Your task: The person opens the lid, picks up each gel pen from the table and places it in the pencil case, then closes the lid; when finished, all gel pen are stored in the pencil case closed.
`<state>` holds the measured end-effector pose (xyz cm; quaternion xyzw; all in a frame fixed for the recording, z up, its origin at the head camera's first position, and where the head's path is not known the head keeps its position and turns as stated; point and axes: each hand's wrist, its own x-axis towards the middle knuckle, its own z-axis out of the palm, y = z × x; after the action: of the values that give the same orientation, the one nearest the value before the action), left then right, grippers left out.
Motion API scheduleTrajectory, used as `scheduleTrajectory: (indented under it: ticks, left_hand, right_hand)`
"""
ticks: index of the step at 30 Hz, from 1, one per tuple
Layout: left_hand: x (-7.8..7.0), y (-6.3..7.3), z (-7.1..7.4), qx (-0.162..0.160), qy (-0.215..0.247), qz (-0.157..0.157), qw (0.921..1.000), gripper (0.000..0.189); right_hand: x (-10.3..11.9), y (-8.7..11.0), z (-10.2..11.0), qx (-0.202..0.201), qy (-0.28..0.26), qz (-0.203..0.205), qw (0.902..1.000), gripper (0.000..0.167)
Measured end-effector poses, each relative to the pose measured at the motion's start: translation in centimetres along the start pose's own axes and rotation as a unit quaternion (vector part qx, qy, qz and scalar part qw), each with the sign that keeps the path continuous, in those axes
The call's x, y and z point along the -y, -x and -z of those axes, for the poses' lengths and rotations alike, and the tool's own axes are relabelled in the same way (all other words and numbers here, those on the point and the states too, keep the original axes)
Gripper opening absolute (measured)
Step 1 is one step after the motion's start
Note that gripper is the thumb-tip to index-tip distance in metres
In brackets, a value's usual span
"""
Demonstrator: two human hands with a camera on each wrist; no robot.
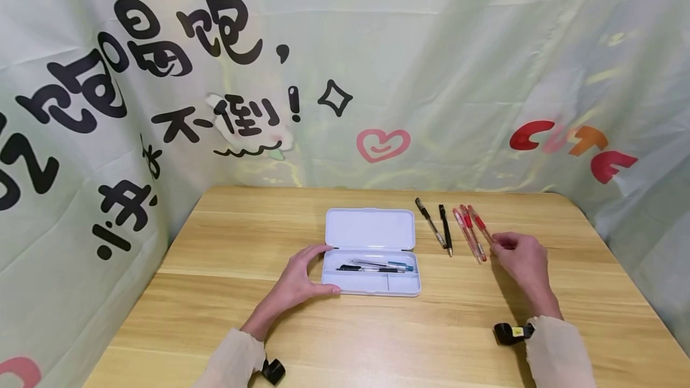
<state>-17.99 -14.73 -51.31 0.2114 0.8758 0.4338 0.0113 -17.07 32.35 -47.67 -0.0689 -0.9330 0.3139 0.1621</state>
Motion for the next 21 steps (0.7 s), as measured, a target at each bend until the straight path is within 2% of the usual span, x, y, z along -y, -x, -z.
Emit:
scheduleTrajectory:
  ticks: [8,21]
  left_hand:
    - [-0.1,0.0,0.0,-0.001,-0.002,0.001,1.0000,0.090]
    - [0.0,0.1,0.0,-0.001,-0.006,0.000,1.0000,0.090]
  right_hand:
    - [2.8,0.0,-0.4,0.020,-0.047,-0.006,0.9987,0.022]
    - [7.5,1.0,-3.0,0.013,-0.068,0.066,0.9954,0.017]
